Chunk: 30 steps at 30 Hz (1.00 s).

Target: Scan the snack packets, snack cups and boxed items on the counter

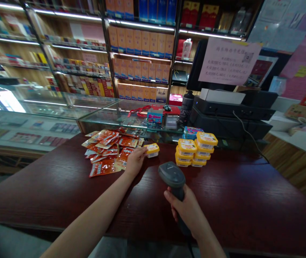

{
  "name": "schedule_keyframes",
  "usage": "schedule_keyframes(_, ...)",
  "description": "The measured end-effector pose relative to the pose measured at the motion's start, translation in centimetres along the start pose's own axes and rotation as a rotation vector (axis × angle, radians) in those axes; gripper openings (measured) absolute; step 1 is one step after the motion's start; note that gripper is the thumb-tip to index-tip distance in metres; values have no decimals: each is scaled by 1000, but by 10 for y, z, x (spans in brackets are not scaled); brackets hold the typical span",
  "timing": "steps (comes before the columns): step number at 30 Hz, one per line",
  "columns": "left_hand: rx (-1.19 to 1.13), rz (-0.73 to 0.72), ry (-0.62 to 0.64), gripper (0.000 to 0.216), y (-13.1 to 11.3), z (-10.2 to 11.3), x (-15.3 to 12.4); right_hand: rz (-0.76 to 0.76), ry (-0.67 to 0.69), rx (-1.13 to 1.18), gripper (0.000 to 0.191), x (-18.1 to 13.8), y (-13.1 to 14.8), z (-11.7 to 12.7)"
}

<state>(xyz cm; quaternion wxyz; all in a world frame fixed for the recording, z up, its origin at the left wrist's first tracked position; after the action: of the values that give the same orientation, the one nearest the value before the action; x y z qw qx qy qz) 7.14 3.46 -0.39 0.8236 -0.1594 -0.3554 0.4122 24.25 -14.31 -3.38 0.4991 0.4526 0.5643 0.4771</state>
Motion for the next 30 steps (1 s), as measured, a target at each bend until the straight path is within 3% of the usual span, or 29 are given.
schedule_keyframes(3, -7, -21, -8, 29, 0, -1, -1, 17, 83, 101, 44, 7, 2, 0)
schedule_keyframes(8, 26, -37, 32, 31, -6, -2, 0, 72, 331, 339, 32, 20, 9, 1)
schedule_keyframes(13, 258, 62, 93, 30, -10, -4, -5, 129, 538, 428, 33, 28, 12, 0)
schedule_keyframes(17, 434, -14, 151, 31, -26, -18, -2, 148, 574, 475, 34, 29, 5, 1)
schedule_keyframes(23, 634, -85, 326, 28, -33, -46, 29, 192, 609, 527, 27, 27, -1, -2)
schedule_keyframes(30, 779, -37, 396, 34, -6, -36, 45, 203, 617, 493, 25, 25, -4, -5)
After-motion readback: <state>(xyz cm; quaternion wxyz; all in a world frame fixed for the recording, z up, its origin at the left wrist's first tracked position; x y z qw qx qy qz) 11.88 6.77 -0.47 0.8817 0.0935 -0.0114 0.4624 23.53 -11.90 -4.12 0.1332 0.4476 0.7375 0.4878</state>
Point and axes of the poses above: each hand's wrist, its own x-axis towards the middle knuckle, its own z-axis out of the back of the hand, y = z × x, the point moved 9 cm from there along x, towards the middle knuckle, and after that the axes turned 15 degrees about y, right-handed, at the moved point
